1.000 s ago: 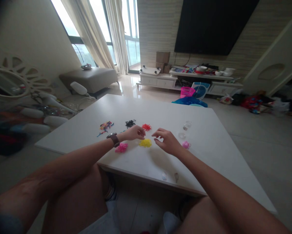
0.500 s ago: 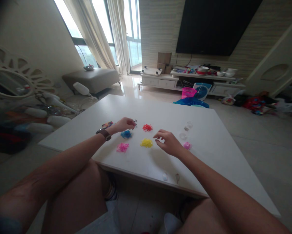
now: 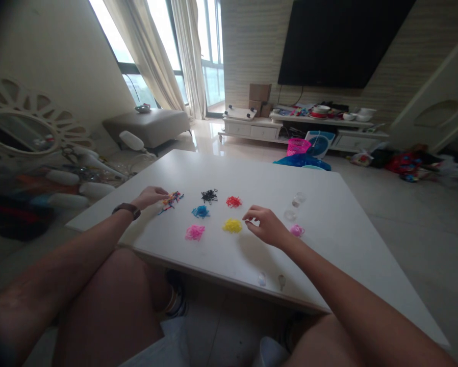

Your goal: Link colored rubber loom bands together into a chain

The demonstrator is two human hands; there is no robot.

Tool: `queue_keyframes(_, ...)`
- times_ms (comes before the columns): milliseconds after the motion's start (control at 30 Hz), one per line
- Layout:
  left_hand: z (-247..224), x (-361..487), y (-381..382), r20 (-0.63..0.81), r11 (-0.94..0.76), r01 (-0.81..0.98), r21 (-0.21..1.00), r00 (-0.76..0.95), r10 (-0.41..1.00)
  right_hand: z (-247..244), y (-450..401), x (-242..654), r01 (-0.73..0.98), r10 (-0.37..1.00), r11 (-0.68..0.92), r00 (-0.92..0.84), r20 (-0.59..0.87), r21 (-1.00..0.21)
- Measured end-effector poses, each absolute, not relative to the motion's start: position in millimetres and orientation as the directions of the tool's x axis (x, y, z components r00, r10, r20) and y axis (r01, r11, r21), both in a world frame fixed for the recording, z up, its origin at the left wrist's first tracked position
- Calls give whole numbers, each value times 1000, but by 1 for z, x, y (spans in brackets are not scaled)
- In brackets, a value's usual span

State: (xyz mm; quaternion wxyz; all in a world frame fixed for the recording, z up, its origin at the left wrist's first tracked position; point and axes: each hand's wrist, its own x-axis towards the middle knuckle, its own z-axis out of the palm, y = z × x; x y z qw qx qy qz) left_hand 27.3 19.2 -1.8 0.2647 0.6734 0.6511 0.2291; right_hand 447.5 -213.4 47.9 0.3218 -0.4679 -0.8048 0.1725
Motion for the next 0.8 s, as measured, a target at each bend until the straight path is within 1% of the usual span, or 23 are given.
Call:
queue_keyframes(133, -11, 33, 19, -85, -95, 820, 564, 171, 982, 44, -212, 447, 647, 869, 494, -366, 332, -581)
queue_keyframes(300, -17, 34, 26, -103, -88, 854, 513, 163, 981, 39, -212, 448, 654, 873, 488, -375, 313, -578)
queue_keyframes(500, -15, 26, 30, -66, -79, 828, 555, 139, 988, 38, -211, 447, 655, 871, 490, -390, 299, -575)
queue_keyframes(700, -15, 24, 27, -43, -80, 752, 654, 143, 989, 38, -211, 447, 657, 871, 490, -391, 297, -573)
queue_keyframes(800, -15, 24, 26, -46, -69, 746, 663, 132, 990, 39, -212, 448, 657, 873, 486, -389, 293, -576)
